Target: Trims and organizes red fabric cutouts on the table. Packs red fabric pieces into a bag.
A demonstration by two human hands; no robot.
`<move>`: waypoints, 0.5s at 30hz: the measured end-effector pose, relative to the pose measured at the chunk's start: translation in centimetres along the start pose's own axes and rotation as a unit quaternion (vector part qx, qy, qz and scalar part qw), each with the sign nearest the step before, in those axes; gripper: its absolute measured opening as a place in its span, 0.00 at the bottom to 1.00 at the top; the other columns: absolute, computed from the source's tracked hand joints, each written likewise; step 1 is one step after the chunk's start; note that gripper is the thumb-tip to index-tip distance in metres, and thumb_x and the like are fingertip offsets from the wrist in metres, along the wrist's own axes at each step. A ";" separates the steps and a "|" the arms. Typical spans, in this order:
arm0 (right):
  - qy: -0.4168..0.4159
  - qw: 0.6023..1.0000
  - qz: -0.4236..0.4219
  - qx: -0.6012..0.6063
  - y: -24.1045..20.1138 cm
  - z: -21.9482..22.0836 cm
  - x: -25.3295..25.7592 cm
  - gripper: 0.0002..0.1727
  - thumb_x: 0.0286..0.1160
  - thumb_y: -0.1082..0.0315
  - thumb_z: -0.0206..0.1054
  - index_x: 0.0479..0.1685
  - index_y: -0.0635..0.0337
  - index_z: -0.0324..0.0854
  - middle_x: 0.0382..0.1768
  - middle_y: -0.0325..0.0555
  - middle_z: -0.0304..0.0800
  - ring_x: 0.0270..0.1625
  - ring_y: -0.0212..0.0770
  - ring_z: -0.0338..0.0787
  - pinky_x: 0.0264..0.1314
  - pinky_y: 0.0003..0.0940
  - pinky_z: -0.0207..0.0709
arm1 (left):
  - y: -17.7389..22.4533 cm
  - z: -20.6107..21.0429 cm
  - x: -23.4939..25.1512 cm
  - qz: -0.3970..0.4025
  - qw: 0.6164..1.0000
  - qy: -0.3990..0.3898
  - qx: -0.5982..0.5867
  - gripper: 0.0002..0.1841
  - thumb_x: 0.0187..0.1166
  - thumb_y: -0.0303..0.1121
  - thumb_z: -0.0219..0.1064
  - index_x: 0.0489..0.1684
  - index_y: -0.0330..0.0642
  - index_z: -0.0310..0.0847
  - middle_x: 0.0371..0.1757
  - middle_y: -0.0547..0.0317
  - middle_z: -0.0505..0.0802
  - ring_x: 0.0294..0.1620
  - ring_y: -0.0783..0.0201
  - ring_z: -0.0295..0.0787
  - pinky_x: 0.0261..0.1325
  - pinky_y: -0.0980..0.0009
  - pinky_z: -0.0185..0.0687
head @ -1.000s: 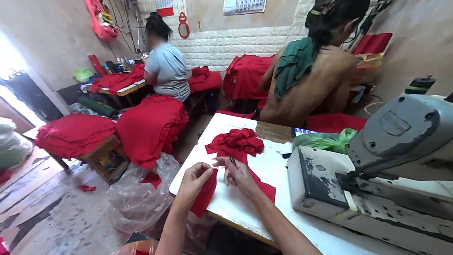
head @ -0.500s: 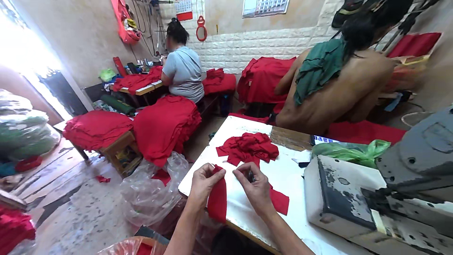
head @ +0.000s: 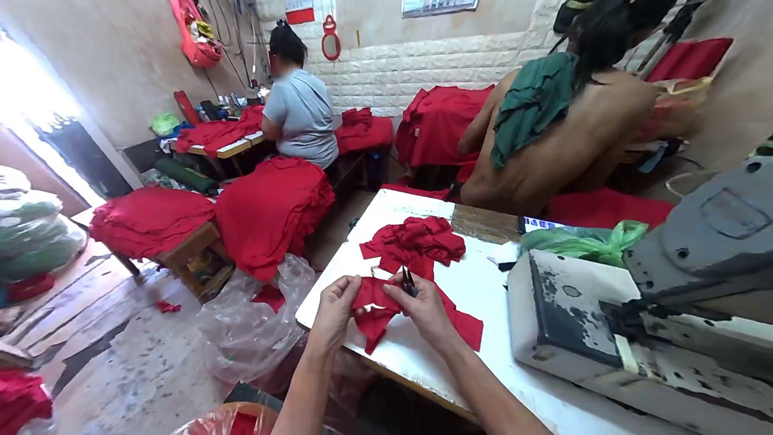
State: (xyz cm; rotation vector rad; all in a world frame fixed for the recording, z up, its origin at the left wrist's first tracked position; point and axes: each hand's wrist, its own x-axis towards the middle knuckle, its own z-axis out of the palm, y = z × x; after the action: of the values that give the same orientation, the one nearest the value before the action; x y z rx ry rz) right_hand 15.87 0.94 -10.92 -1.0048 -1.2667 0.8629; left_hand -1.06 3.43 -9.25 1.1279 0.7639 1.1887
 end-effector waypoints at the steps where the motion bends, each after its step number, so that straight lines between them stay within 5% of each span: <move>1: 0.003 1.000 -0.006 0.006 0.1 -0.2 0.1 0.05 0.78 0.68 0.68 0.39 0.61 0.85 0.24 0.29 0.81 0.22 0.18 0.74 0.25 0.15 0.68 | 0.1 0.1 0.0 0.001 1.000 0.010 0.002 0.13 0.91 0.29 0.54 0.36 0.38 0.82 0.24 0.66 0.87 0.18 0.79 0.78 0.21 0.83 0.75; 7: 0.024 0.999 -0.027 0.028 0.7 -0.9 0.6 0.08 0.82 0.69 0.65 0.34 0.60 0.85 0.24 0.29 0.82 0.27 0.20 0.79 0.32 0.17 0.73 | -0.3 -0.8 -0.1 0.031 0.999 -0.004 0.023 0.13 0.90 0.28 0.56 0.33 0.39 0.83 0.23 0.66 0.87 0.16 0.81 0.73 0.17 0.85 0.65; 10: 0.013 0.998 -0.053 0.003 0.5 -0.8 0.6 0.08 0.81 0.68 0.66 0.35 0.61 0.85 0.26 0.29 0.83 0.29 0.18 0.79 0.36 0.17 0.74 | -0.1 -1.5 -0.3 0.024 0.991 -0.074 0.107 0.03 0.83 0.28 0.65 0.44 0.40 0.83 0.26 0.69 0.89 0.17 0.81 0.76 0.19 0.84 0.69; 13: -0.041 0.993 -0.106 -0.044 -0.2 -0.6 0.0 0.09 0.82 0.68 0.65 0.39 0.64 0.87 0.28 0.30 0.85 0.31 0.16 0.79 0.37 0.15 0.74 | 0.1 -1.7 -0.2 0.039 0.950 -0.125 0.285 0.09 0.78 0.35 0.71 0.48 0.40 0.88 0.35 0.66 0.93 0.33 0.76 0.88 0.41 0.75 0.86; 15: -0.093 0.981 -0.160 -0.059 -0.2 -0.4 -0.5 0.09 0.80 0.70 0.66 0.41 0.69 0.89 0.31 0.37 0.89 0.32 0.17 0.81 0.38 0.15 0.76 | -0.4 -1.1 -0.2 0.103 0.928 -0.062 0.352 0.09 0.79 0.32 0.66 0.46 0.38 0.90 0.39 0.60 0.94 0.40 0.72 0.90 0.50 0.68 0.86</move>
State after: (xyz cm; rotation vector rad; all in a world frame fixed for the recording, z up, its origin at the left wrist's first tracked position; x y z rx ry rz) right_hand 16.23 0.36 -10.86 -0.7946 -1.6040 0.6474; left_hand -2.05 3.50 -9.98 1.8958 1.0311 1.0164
